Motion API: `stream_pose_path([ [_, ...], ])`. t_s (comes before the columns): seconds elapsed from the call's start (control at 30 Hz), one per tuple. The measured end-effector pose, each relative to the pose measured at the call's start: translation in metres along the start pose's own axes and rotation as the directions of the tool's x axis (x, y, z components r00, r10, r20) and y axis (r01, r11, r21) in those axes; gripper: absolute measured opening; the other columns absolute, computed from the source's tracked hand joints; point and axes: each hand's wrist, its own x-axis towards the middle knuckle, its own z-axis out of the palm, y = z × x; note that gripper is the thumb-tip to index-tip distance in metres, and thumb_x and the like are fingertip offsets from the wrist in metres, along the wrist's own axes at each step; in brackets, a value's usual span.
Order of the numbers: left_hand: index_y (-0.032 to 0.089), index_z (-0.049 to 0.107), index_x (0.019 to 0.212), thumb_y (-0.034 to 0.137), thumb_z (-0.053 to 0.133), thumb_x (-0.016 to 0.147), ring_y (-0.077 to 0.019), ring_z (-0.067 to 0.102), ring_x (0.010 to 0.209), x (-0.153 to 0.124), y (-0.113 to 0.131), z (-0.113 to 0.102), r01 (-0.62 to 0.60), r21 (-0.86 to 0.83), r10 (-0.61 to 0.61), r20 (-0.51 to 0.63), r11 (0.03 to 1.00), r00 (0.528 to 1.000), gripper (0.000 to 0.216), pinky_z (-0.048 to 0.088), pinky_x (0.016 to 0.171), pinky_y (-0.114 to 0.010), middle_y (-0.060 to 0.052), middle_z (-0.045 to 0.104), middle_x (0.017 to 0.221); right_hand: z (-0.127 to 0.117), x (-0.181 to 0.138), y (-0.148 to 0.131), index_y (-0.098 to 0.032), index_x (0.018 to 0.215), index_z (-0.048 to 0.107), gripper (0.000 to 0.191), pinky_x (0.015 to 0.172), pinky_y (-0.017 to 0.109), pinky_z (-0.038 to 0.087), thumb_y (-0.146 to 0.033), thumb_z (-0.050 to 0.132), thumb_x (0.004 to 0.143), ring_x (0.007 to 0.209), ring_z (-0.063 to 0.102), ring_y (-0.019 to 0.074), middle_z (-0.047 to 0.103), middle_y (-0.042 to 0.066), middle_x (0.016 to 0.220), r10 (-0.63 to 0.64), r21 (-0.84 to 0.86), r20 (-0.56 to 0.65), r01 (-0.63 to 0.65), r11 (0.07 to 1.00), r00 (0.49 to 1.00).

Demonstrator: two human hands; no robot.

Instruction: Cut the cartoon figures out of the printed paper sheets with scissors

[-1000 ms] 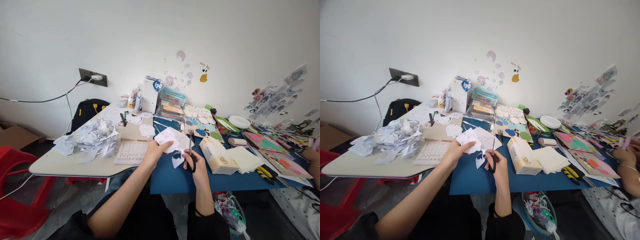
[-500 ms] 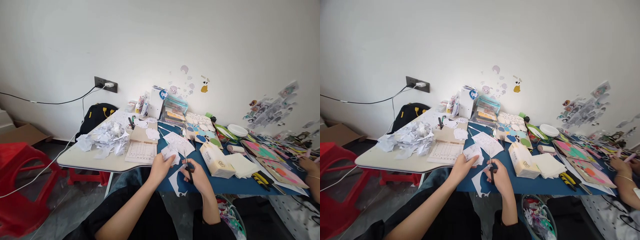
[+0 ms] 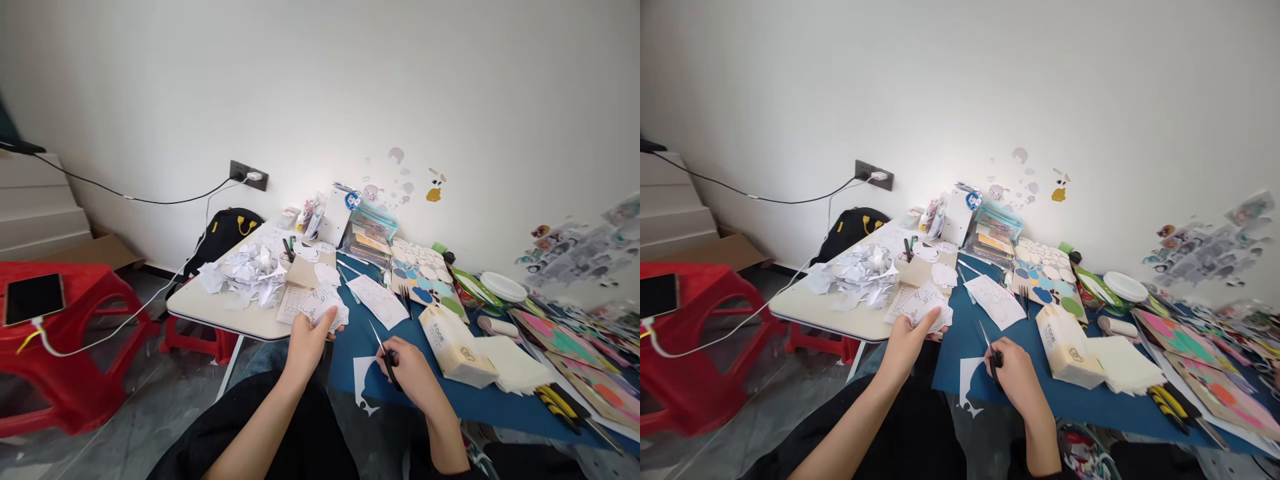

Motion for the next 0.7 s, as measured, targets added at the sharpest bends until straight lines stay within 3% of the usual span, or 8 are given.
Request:
stream_pose_path([
  [0.2, 0.011, 0.067, 0.092, 0.038, 0.069, 0.073, -0.0201, 0.069, 0.063, -0.005, 0.024, -0.017, -0.059, -0.089, 0.050, -0.102, 0.994, 0.994, 0.033, 0.049, 0.051, -0.024, -0.007, 0.072, 0.078, -0.006, -0.001, -0.023, -0.020, 0.061, 0.058, 0.012, 0.043, 0.026, 0.041, -0.022, 0.057, 0.073, 0.044, 0.051, 0.0151, 0.054, -0.001, 0.060, -0.012, 0.057, 0.044, 0.010, 0.998, 0.999],
  [0.27, 0.010, 0.067, 0.089, 0.036, 0.070, 0.072, -0.0197, 0.068, 0.063, -0.005, 0.037, -0.032, -0.103, -0.113, 0.080, -0.194, 0.988, 0.978, 0.032, 0.048, 0.051, -0.023, -0.007, 0.072, 0.073, -0.010, 0.008, -0.047, -0.020, 0.064, 0.057, 0.016, 0.044, 0.026, 0.040, -0.026, 0.055, 0.078, 0.043, 0.051, 0.0149, 0.048, -0.004, 0.049, -0.040, 0.103, 0.069, 0.033, 0.994, 0.997],
  [0.37, 0.009, 0.067, 0.089, 0.033, 0.072, 0.070, -0.0174, 0.067, 0.062, -0.005, 0.056, -0.059, -0.235, -0.143, 0.168, -0.373, 0.961, 0.912, 0.031, 0.046, 0.049, -0.022, -0.007, 0.070, 0.078, -0.006, 0.041, -0.097, -0.018, 0.067, 0.057, 0.014, 0.047, 0.023, 0.040, -0.027, 0.062, 0.077, 0.047, 0.055, 0.0132, 0.053, -0.004, 0.053, -0.152, 0.181, 0.118, 0.129, 0.975, 0.981],
  [0.47, 0.011, 0.066, 0.090, 0.029, 0.074, 0.068, -0.0133, 0.065, 0.059, -0.007, 0.072, -0.082, -0.352, -0.150, 0.228, -0.524, 0.924, 0.821, 0.030, 0.044, 0.046, -0.019, -0.005, 0.068, 0.082, 0.018, 0.093, -0.149, -0.016, 0.068, 0.060, 0.012, 0.047, 0.020, 0.040, -0.022, 0.063, 0.078, 0.045, 0.054, 0.0102, 0.053, -0.006, 0.048, -0.259, 0.240, 0.210, 0.207, 0.948, 0.943],
  [0.53, 0.011, 0.066, 0.087, 0.028, 0.075, 0.067, -0.0123, 0.064, 0.058, -0.009, 0.077, -0.091, -0.378, -0.134, 0.241, -0.570, 0.916, 0.786, 0.028, 0.043, 0.046, -0.018, -0.003, 0.066, 0.080, 0.043, 0.129, -0.176, -0.015, 0.067, 0.062, 0.012, 0.045, 0.020, 0.041, -0.016, 0.065, 0.078, 0.043, 0.053, 0.0092, 0.053, -0.007, 0.045, -0.288, 0.256, 0.288, 0.216, 0.942, 0.913],
  [0.6, 0.011, 0.065, 0.085, 0.028, 0.076, 0.066, -0.0127, 0.063, 0.057, -0.011, 0.078, -0.096, -0.361, -0.123, 0.231, -0.572, 0.925, 0.787, 0.027, 0.043, 0.046, -0.019, -0.002, 0.066, 0.077, 0.069, 0.159, -0.193, -0.013, 0.069, 0.063, 0.014, 0.044, 0.019, 0.042, -0.016, 0.065, 0.083, 0.042, 0.052, 0.0081, 0.054, -0.007, 0.047, -0.286, 0.242, 0.336, 0.211, 0.947, 0.897],
  [0.7, 0.011, 0.065, 0.082, 0.030, 0.075, 0.066, -0.0140, 0.063, 0.056, -0.010, 0.073, -0.099, -0.315, -0.101, 0.218, -0.528, 0.944, 0.821, 0.027, 0.042, 0.046, -0.020, -0.002, 0.066, 0.071, 0.095, 0.182, -0.202, -0.011, 0.084, 0.062, 0.016, 0.047, 0.020, 0.048, -0.025, 0.059, 0.092, 0.051, 0.057, 0.0080, 0.062, -0.002, 0.071, -0.260, 0.215, 0.303, 0.200, 0.956, 0.917],
])
